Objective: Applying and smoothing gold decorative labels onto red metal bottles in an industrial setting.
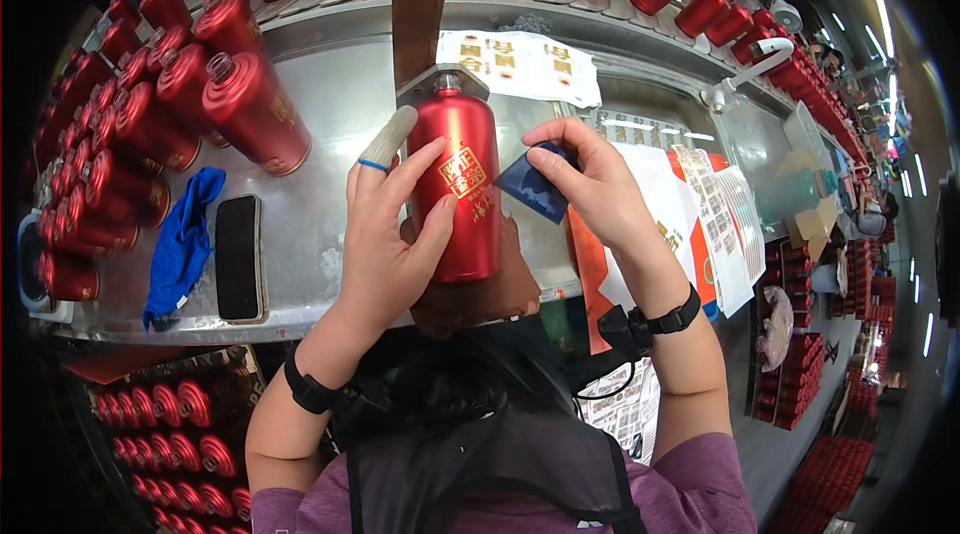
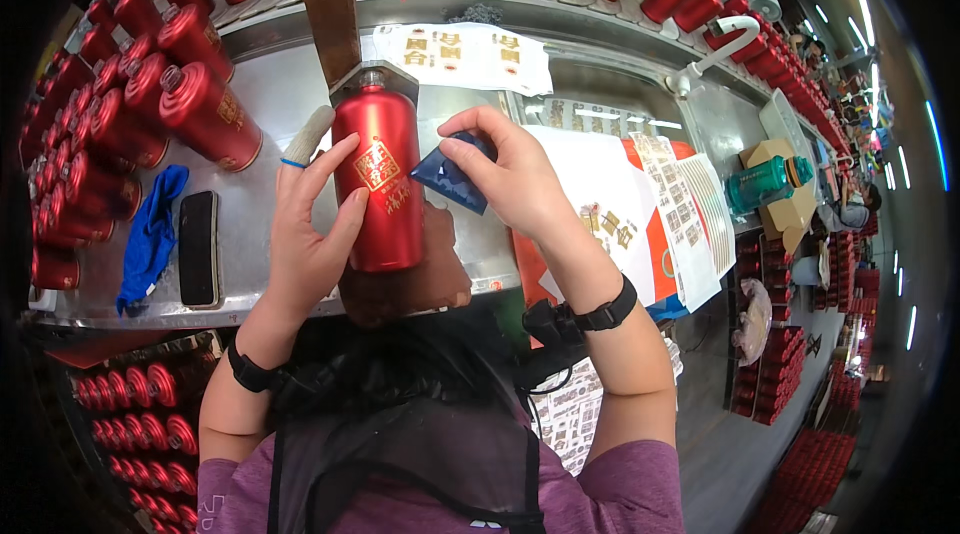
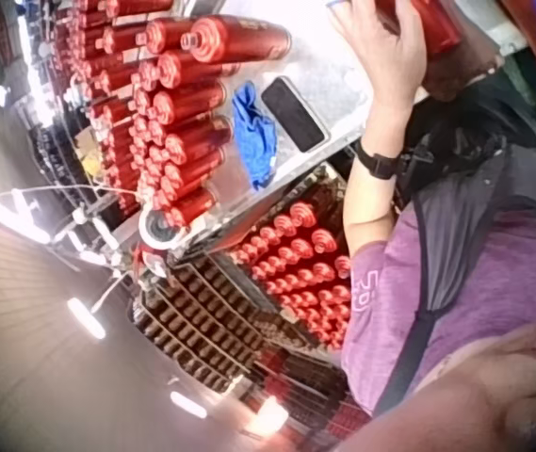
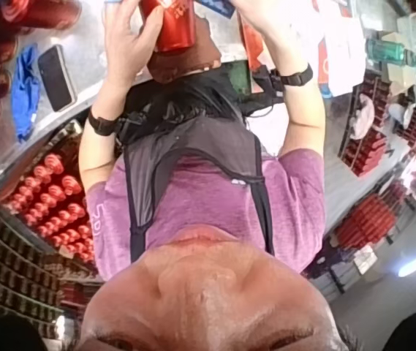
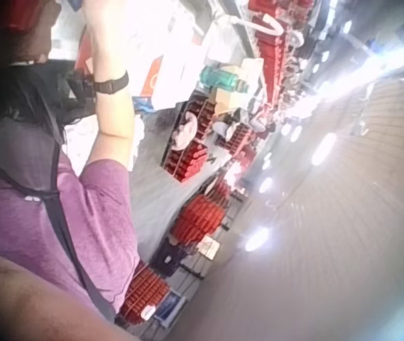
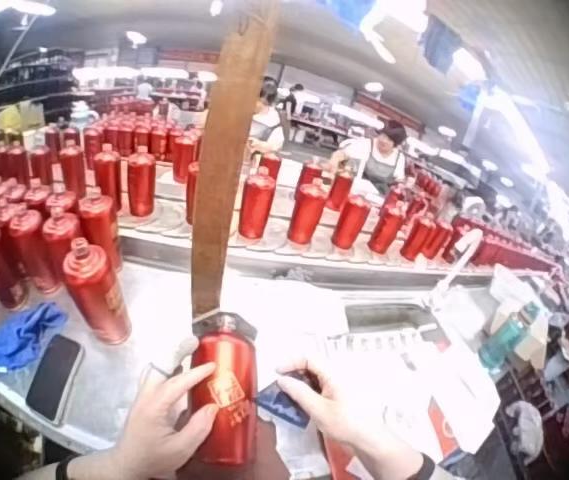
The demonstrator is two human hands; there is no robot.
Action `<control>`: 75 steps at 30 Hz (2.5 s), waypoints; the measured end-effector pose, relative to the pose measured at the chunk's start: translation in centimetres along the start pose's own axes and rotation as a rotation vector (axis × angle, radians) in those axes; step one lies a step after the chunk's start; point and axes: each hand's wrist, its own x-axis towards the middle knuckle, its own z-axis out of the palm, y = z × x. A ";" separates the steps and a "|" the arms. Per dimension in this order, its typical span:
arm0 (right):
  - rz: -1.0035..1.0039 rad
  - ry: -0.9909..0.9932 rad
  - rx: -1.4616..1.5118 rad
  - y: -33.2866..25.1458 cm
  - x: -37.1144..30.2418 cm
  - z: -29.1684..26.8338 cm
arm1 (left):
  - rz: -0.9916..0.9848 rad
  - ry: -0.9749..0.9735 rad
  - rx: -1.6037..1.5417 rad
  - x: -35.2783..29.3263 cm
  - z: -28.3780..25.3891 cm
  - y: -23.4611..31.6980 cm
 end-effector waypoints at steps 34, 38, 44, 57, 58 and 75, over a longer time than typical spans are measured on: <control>0.376 0.112 -0.591 8.6 13.0 -17.3 | -0.495 -0.052 -0.571 -1.6 0.9 -2.0; 0.469 -0.036 -1.135 15.2 14.4 -19.5 | -0.397 -0.147 -0.471 -0.8 1.5 -1.0; 0.218 0.128 -0.973 6.0 12.2 -17.0 | -0.457 -0.102 -0.629 -1.1 1.1 -1.5; 0.103 -0.164 0.341 -2.4 0.5 2.6 | -0.507 -0.023 -0.675 -0.8 2.0 -1.5; 0.071 -0.102 0.249 -1.5 0.4 3.2 | -0.523 -0.045 -0.680 -0.7 1.9 -1.2; -0.046 0.062 0.035 -0.4 2.8 3.3 | -0.573 -0.076 -0.889 1.0 1.9 -1.4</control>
